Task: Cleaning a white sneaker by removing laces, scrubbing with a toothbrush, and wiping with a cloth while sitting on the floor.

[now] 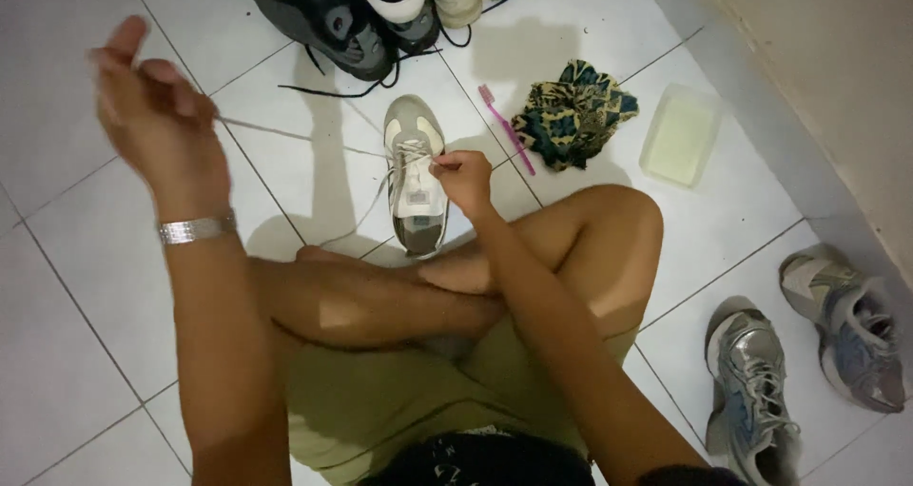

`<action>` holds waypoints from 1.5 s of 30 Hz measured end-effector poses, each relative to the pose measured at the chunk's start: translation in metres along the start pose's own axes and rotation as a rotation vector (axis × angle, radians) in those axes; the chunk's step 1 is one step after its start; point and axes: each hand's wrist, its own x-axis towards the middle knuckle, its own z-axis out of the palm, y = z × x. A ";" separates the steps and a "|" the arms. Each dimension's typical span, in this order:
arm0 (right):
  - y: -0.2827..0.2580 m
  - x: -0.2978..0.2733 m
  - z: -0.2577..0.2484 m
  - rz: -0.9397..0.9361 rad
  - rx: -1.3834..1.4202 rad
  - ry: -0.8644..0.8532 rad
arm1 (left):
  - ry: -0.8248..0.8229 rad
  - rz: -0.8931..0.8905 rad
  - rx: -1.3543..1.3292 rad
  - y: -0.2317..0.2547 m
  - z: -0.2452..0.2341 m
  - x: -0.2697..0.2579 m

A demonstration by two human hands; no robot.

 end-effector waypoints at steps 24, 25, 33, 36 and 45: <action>0.053 0.033 -0.008 0.503 0.395 -0.391 | -0.729 0.017 1.245 -0.198 0.008 -0.092; 0.053 0.033 -0.008 0.516 0.397 -0.392 | -0.716 0.001 1.196 -0.205 0.005 -0.092; 0.052 0.034 -0.005 0.510 0.341 -0.366 | -0.655 -0.230 0.830 -0.210 -0.003 -0.086; 0.058 0.034 -0.004 0.491 0.350 -0.361 | -0.634 -0.234 0.807 -0.200 0.002 -0.088; 0.040 0.030 -0.007 0.512 0.300 -0.350 | -0.851 -0.125 1.121 -0.199 0.011 -0.106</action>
